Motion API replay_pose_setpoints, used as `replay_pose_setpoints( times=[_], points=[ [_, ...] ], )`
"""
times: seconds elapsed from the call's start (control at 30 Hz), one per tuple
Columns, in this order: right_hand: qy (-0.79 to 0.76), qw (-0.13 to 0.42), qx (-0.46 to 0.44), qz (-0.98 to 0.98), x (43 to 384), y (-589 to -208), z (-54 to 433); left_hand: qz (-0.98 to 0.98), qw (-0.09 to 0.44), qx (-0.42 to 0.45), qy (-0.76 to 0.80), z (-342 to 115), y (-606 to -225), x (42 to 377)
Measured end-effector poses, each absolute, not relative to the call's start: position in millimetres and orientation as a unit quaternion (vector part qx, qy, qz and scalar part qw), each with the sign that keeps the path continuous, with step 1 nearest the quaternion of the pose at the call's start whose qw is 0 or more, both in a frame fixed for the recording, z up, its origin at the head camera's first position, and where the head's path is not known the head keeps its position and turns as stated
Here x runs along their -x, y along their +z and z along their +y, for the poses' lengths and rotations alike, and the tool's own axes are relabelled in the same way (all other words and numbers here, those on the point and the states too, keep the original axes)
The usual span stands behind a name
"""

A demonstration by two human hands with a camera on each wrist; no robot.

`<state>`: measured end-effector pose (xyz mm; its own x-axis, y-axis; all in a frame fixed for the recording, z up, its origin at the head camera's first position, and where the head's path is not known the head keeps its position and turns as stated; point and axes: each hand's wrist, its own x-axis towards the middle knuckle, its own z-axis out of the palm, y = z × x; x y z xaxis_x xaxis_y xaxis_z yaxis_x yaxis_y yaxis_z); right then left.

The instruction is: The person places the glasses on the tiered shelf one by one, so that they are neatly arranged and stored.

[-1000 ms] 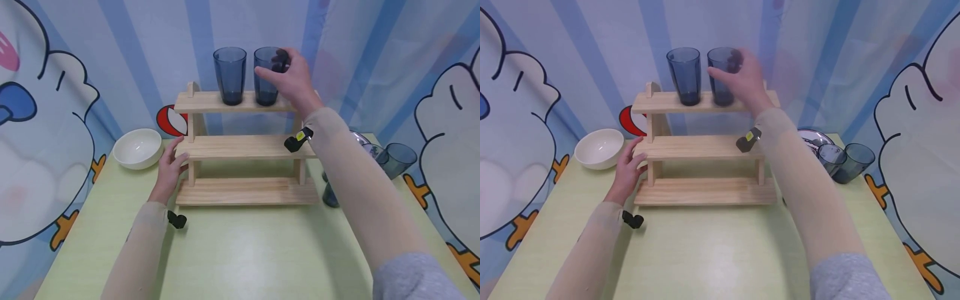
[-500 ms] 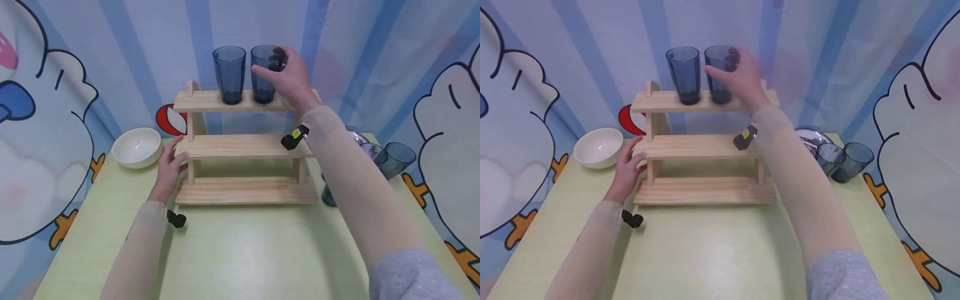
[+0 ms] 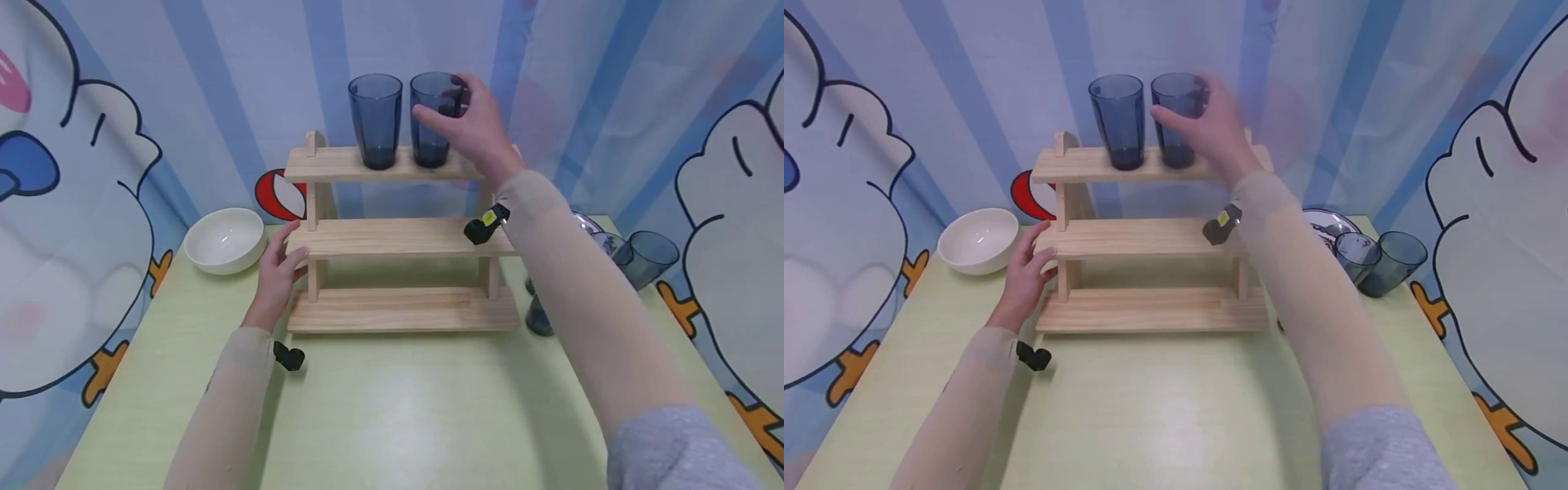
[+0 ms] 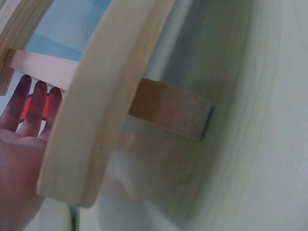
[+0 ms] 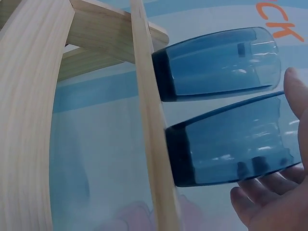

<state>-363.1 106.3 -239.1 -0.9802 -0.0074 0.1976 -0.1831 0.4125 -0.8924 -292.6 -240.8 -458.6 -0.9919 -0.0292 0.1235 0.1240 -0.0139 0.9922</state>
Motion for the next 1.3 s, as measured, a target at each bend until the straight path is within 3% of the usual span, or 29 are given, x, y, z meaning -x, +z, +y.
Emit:
replay_pose_setpoints(
  times=[0.5,1.3],
  points=[
    [0.532,0.074,-0.098,-0.838,325,-255,174,-0.699,0.053,0.027,-0.713,-239,-459,294],
    [0.419,0.107,-0.097,-0.897,213,-331,279,-0.701,0.049,0.023,-0.711,-237,-456,291]
  ],
)
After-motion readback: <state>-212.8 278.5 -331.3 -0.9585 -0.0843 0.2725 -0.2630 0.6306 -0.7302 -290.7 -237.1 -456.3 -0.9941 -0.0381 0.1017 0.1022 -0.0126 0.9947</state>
